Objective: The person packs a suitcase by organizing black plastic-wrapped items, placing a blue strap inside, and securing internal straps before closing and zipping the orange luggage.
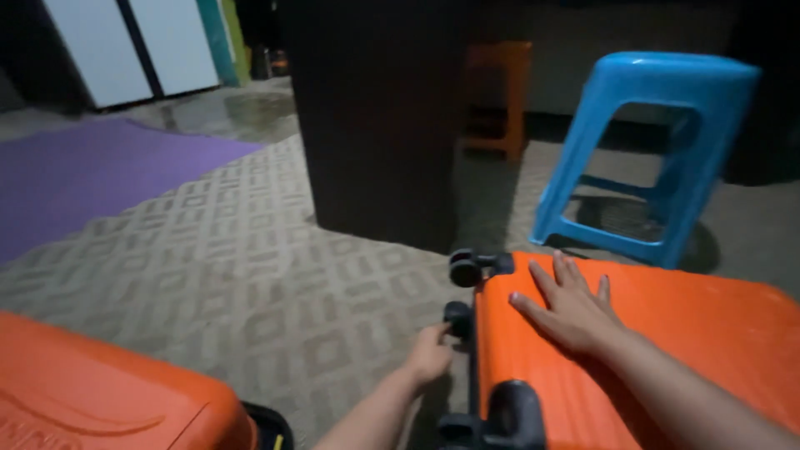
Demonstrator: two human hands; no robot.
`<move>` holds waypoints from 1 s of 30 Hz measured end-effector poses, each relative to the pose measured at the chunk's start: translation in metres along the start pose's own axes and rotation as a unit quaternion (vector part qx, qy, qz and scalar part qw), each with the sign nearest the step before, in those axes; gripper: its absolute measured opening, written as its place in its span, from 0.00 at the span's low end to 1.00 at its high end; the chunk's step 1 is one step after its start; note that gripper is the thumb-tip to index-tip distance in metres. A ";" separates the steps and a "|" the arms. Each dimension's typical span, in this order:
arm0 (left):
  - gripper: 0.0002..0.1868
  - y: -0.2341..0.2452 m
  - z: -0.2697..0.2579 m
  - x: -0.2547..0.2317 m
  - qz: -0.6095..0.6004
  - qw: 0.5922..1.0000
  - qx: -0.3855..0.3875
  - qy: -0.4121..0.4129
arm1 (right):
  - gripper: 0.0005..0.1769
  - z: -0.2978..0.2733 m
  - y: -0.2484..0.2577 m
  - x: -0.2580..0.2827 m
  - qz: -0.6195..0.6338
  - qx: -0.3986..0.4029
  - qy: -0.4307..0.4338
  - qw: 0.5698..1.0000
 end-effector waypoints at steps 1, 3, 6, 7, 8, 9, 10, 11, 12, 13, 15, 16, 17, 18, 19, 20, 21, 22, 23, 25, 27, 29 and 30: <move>0.33 -0.004 0.002 -0.011 -0.019 1.000 -0.014 -0.018 | 0.53 0.016 -0.005 0.006 0.015 -0.036 0.036 0.999; 0.33 -0.013 0.007 -0.028 -0.037 0.998 -0.029 -0.031 | 0.52 0.037 -0.005 0.020 0.034 -0.067 0.074 0.994; 0.27 -0.022 0.012 -0.054 -0.045 0.998 -0.014 -0.042 | 0.54 0.045 0.007 0.034 0.021 -0.051 0.005 0.998; 0.25 -0.020 0.010 -0.065 -0.040 0.999 -0.021 -0.028 | 0.55 0.044 0.007 0.038 0.015 -0.053 -0.012 0.998; 0.23 -0.019 0.008 -0.079 -0.034 0.999 -0.027 -0.018 | 0.57 0.043 0.010 0.038 0.008 -0.056 -0.030 0.998; 0.23 -0.019 0.014 -0.084 -0.037 0.999 -0.025 -0.016 | 0.57 0.044 0.006 0.036 0.005 -0.053 -0.031 0.998; 0.22 -0.018 0.022 -0.090 -0.046 0.998 -0.031 -0.001 | 0.57 0.044 0.004 0.033 0.010 -0.072 -0.028 0.997; 0.21 -0.018 0.029 -0.096 -0.056 0.998 -0.036 0.014 | 0.58 0.044 0.002 0.029 0.015 -0.091 -0.024 0.995; 0.21 -0.025 0.042 -0.090 -0.057 0.998 -0.034 0.014 | 0.58 0.043 0.004 0.032 0.014 -0.090 -0.026 0.995; 0.19 -0.032 0.054 -0.084 -0.113 0.992 -0.021 0.047 | 0.57 0.041 0.005 0.034 0.015 -0.092 -0.025 0.995; 0.17 -0.044 0.075 -0.078 -0.171 0.982 -0.006 0.080 | 0.57 0.038 0.008 0.036 0.013 -0.093 -0.026 0.995; 0.18 -0.047 0.084 -0.075 -0.244 0.960 0.013 0.139 | 0.57 0.038 0.009 0.038 0.017 -0.098 -0.021 0.995; 0.19 -0.050 0.092 -0.073 -0.315 0.928 0.033 0.196 | 0.57 0.037 0.010 0.039 0.022 -0.103 -0.016 0.994; 0.19 -0.052 0.098 -0.074 -0.318 0.927 0.037 0.195 | 0.57 0.036 0.012 0.040 0.018 -0.102 -0.019 0.994; 0.21 -0.056 0.104 -0.073 -0.344 0.908 0.064 0.231 | 0.57 0.035 0.014 0.042 0.023 -0.100 -0.020 0.995; 0.23 -0.058 0.109 -0.071 -0.367 0.886 0.090 0.268 | 0.57 0.034 0.014 0.044 0.029 -0.096 -0.022 0.995; 0.23 -0.062 0.116 -0.069 -0.368 0.885 0.093 0.268 | 0.57 0.034 0.014 0.044 0.028 -0.095 -0.024 0.995; 0.24 -0.068 0.123 -0.068 -0.392 0.872 0.144 0.254 | 0.56 0.034 0.014 0.044 0.029 -0.094 -0.026 0.995; 0.25 -0.074 0.129 -0.068 -0.416 0.855 0.195 0.240 | 0.56 0.033 0.015 0.044 0.031 -0.094 -0.029 0.995; 0.26 -0.076 0.138 -0.070 -0.408 0.855 0.212 0.241 | 0.56 0.033 0.013 0.042 0.026 -0.098 -0.023 0.995; 0.26 -0.075 0.142 -0.068 -0.398 0.855 0.226 0.243 | 0.55 0.033 0.012 0.043 0.025 -0.101 -0.015 0.994; 0.26 -0.076 0.146 -0.068 -0.359 0.870 0.221 0.255 | 0.55 0.032 0.015 0.043 0.023 -0.098 -0.010 0.995; 0.26 -0.075 0.149 -0.069 -0.358 0.871 0.221 0.253 | 0.55 0.032 0.016 0.044 0.023 -0.100 -0.011 0.995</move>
Point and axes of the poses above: each hand's wrist, its own z-axis towards the middle knuckle, its own y-axis out of the back of the hand, x = y × z, the point moved 1 cm from there along z, towards the middle knuckle, and after that the axes turned 15 degrees about y, right-handed, at the moved point
